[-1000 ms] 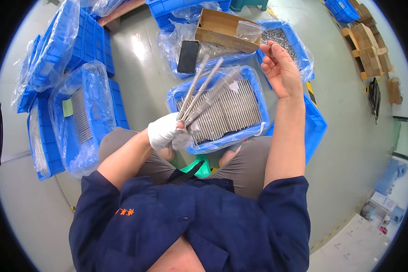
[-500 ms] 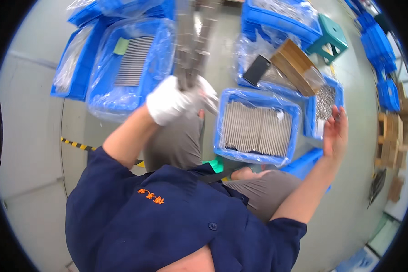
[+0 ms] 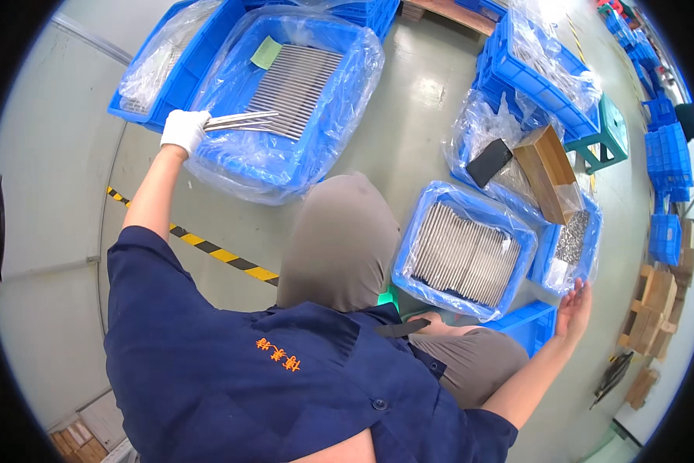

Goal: The person tests metal rods by sliding a circular metal ring gauge onto their ends, places the rods into a blue plastic crate, and picks up more metal rods to test.

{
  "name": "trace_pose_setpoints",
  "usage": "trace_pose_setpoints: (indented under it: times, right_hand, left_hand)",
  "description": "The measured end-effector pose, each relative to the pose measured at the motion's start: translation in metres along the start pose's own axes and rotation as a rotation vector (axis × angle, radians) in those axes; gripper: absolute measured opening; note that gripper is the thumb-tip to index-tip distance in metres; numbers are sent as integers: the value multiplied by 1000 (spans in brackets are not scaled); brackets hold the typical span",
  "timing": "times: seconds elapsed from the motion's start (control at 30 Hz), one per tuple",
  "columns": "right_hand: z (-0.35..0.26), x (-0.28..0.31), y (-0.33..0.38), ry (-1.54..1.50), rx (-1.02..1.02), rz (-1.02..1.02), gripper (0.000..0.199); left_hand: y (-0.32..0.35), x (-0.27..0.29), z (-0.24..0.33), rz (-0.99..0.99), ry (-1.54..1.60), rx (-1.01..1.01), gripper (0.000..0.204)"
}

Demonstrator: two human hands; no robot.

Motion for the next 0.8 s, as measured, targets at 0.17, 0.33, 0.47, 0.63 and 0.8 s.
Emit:
trace_pose_setpoints:
  times: [0.17, 0.33, 0.47, 0.63, 0.8]
  right_hand:
    - [7, 35, 1, 18, -53, 120, 22]
    - [15, 47, 2, 4, -67, 216, 24]
    - [19, 51, -2, 40, -71, 215, 24]
    - [21, 40, -2, 50, -94, 249, 22]
    - [22, 35, -4, 87, -101, 210, 22]
  left_hand:
    - [-21, -22, 3, -98, 46, -85, 11]
    - [-35, -27, 18, -152, 140, -216, 10]
    - [-41, -46, 29, -149, 173, -326, 9]
    - [-43, -63, 40, -217, 178, -375, 11]
    - [-48, -79, 51, -352, 121, -346, 14]
Point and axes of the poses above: each hand's wrist, its own y-axis away from the middle knuckle, its own x-axis out of the back of the hand, z = x × y, the point moved 2 cm from there along -y, towards the middle knuckle, and after that the axes turned 4 degrees about -x, right-handed, at the moved point
